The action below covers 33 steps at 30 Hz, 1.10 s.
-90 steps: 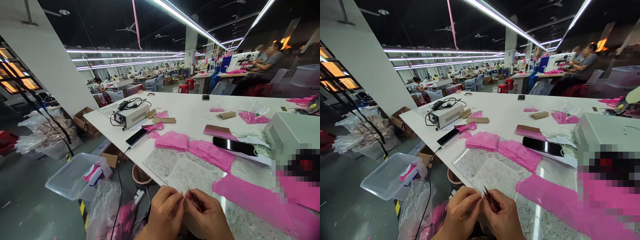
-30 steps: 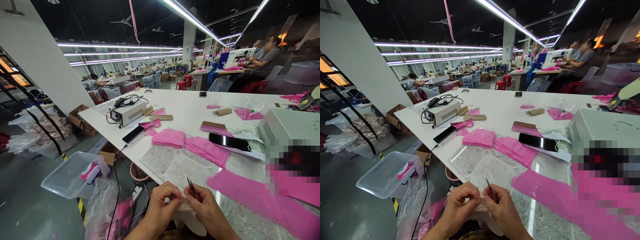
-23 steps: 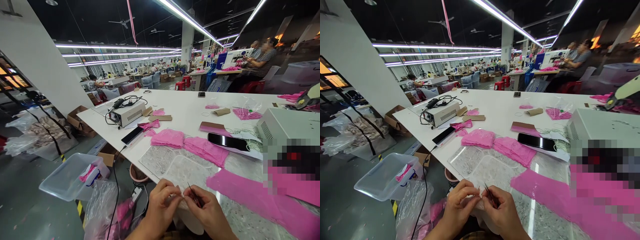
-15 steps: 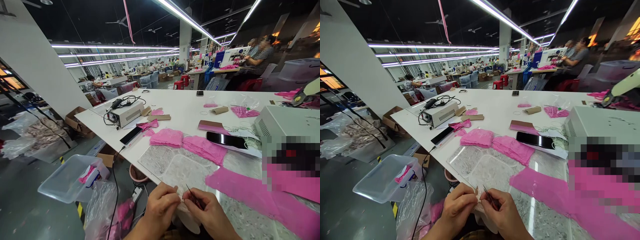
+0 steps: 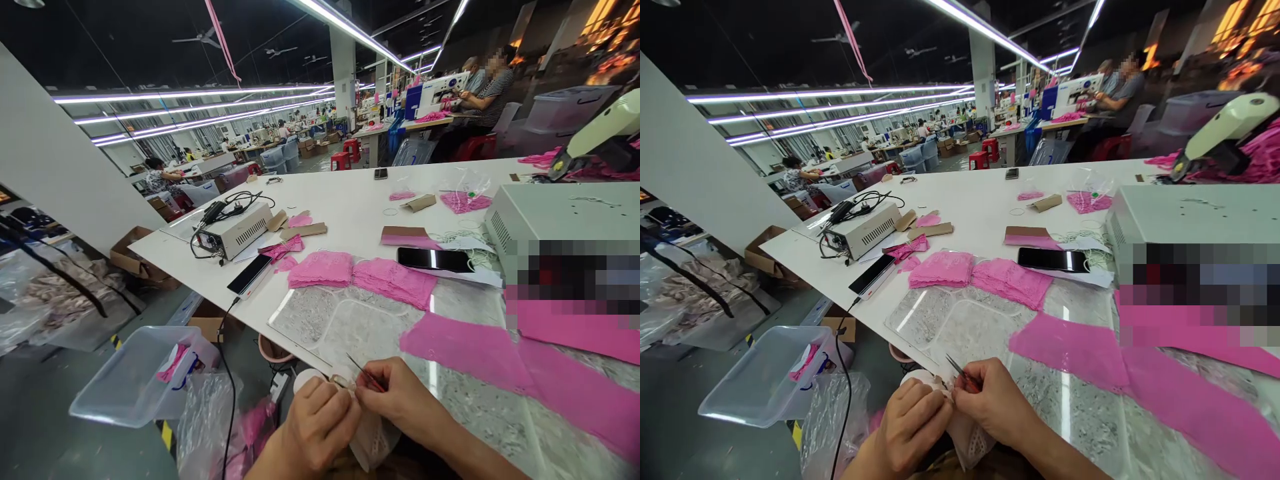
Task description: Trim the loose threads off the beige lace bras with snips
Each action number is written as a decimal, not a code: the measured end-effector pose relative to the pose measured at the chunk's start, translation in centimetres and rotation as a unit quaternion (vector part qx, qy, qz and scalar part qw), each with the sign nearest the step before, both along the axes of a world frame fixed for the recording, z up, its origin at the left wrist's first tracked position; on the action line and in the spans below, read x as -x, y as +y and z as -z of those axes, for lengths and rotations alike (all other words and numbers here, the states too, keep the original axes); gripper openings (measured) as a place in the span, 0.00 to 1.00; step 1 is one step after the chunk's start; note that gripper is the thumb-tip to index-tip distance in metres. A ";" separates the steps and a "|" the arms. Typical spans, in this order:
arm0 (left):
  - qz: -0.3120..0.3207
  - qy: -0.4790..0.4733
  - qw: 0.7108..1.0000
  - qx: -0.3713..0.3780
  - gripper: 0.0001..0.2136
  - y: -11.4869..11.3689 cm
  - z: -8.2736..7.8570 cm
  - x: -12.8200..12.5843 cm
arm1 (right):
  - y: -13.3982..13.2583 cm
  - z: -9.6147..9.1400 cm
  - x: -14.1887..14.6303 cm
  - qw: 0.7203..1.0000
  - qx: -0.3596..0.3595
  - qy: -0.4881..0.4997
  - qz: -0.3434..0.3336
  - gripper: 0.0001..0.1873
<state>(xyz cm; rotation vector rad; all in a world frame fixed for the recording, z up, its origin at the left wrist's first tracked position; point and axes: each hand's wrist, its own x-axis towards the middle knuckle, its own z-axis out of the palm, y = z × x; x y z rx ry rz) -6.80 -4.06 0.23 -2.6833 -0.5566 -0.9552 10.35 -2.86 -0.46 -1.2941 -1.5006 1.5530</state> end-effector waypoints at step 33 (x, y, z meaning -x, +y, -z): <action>-0.203 -0.414 0.684 0.565 0.07 -0.1 1.0 -1.5 | -0.4 0.6 -1.0 0.991 -0.066 0.033 0.111 0.19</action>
